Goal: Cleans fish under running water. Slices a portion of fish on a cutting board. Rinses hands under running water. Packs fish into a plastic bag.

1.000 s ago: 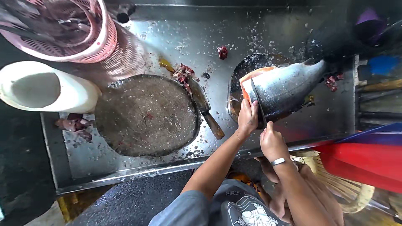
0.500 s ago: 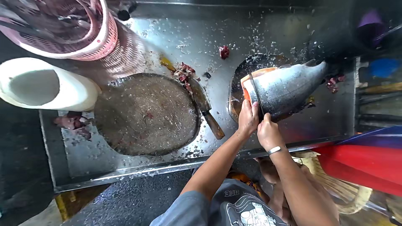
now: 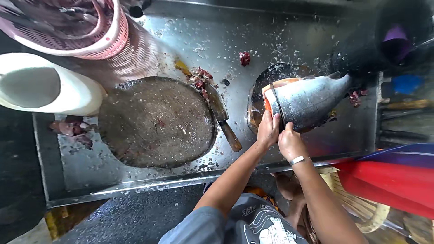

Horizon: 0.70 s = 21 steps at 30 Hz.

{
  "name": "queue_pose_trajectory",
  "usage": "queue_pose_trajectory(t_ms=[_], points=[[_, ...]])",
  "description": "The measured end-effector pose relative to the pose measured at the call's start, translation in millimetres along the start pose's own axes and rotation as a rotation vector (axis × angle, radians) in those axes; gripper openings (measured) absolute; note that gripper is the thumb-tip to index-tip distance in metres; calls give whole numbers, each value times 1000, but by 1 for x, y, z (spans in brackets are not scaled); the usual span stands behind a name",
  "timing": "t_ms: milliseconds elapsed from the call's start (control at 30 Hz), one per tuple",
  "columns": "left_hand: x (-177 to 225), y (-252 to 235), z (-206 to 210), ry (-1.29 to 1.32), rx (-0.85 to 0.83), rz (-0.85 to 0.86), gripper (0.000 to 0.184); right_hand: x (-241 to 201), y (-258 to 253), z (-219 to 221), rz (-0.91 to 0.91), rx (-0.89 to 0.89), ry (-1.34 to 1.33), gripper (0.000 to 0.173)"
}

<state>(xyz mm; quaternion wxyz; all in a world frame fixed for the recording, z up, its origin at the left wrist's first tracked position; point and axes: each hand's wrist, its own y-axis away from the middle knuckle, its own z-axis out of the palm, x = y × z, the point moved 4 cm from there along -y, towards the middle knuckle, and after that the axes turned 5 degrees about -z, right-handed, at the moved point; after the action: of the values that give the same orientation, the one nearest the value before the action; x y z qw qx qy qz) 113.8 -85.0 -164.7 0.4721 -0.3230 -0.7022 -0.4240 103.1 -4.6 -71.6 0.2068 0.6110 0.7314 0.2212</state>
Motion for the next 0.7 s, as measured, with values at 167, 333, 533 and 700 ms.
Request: queue_pose_trajectory(t_ms=[167, 333, 533, 700], points=[[-2, -4, -1, 28, -3, -12, 45, 20, 24, 2, -70, 16, 19, 42], [3, 3, -3, 16, -17, -7, 48, 15, 40, -5, -35, -45, 145, 41], [8, 0, -8, 9, -45, -37, 47, -1, 9, 4, 11, -48, 114, 38], [4, 5, -8, 16, -29, -22, 48, 11, 36, -2, 9, -79, 184, 43]])
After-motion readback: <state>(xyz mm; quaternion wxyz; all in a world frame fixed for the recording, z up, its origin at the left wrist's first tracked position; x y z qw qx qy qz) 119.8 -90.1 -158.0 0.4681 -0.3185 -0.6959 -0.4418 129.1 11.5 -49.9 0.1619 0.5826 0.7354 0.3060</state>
